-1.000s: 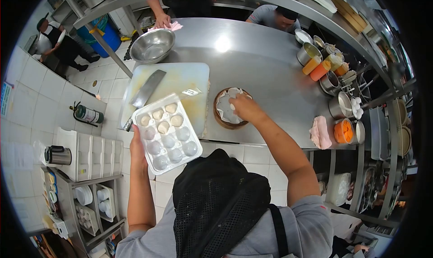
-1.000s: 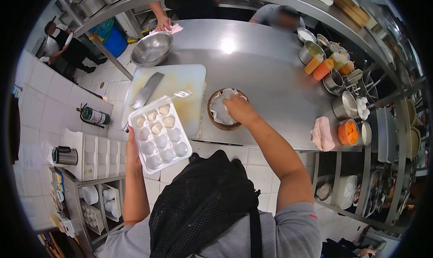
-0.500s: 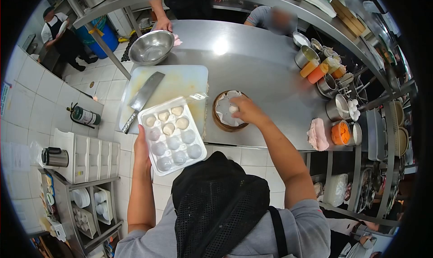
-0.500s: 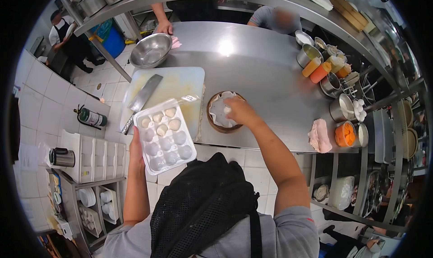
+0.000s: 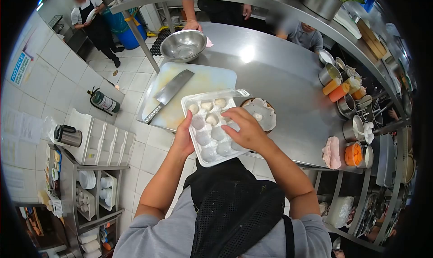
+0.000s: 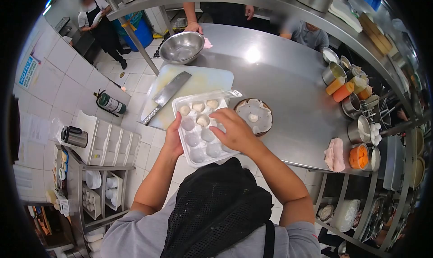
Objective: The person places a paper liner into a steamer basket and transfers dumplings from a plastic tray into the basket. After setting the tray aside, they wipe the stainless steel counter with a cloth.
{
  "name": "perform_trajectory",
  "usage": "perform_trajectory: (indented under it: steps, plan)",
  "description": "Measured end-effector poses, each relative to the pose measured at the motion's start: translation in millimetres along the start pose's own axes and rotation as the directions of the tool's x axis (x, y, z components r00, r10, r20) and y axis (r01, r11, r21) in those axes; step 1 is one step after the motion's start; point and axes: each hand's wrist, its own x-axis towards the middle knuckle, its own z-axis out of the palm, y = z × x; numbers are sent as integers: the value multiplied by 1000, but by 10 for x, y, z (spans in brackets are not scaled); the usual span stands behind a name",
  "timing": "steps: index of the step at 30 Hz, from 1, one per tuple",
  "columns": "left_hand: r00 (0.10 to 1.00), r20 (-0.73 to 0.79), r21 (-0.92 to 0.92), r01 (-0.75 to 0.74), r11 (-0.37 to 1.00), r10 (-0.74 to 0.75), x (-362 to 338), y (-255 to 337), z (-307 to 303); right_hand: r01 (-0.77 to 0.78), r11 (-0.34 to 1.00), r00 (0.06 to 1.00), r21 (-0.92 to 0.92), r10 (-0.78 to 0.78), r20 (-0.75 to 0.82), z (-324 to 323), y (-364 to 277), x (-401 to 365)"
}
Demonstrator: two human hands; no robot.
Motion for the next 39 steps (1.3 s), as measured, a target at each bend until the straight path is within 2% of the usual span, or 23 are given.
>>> perform_trajectory:
  steps: [7, 9, 10, 14, 16, 18, 22, 28, 32, 34, 39]
  plan:
    - [999, 16, -38, 36, 999, -35, -31, -96, -17, 21, 999, 1000, -41, -22, -17, 252, 79, -105]
    - [1000, -3, -38, 21, 999, -22, -23, -142, -8, 0, 997, 994, -78, -9, -111, 319, 71, -136]
    - [1000, -26, -39, 6, 999, -7, -25, -160, -2, 1, 997, 994, -78, -10, -110, 324, 67, -149]
    - [998, -57, -1, -35, 999, 35, -64, -155, 45, 70, 984, 988, -165, -91, -127, 369, 55, -209]
    - [997, -13, -6, -71, 997, 71, -74, -119, 72, 106, 971, 982, -216, -137, -130, 387, 42, -230]
    - [997, 3, 3, -81, 997, 81, -62, -96, 91, 150, 926, 963, -347, -216, -160, 391, 23, -238]
    - [992, 35, 10, -122, 993, 121, -29, -56, 190, 159, 908, 944, -389, -254, -209, 357, 0, -182]
    - [991, 29, 61, -136, 989, 134, 3, -27, 193, 98, 930, 983, -354, -145, -109, 272, -51, -93]
    - [988, 26, 91, -151, 984, 149, 1, -32, 127, 30, 963, 996, -267, -51, -72, 219, -85, -41]
    - [978, -9, 224, -201, 954, 208, 8, -27, 94, 16, 970, 998, -244, -31, -61, 193, -100, -10]
    - [966, -17, 357, -234, 904, 257, 20, 4, 80, 1, 975, 1000, -224, -8, -28, 178, -65, 35]
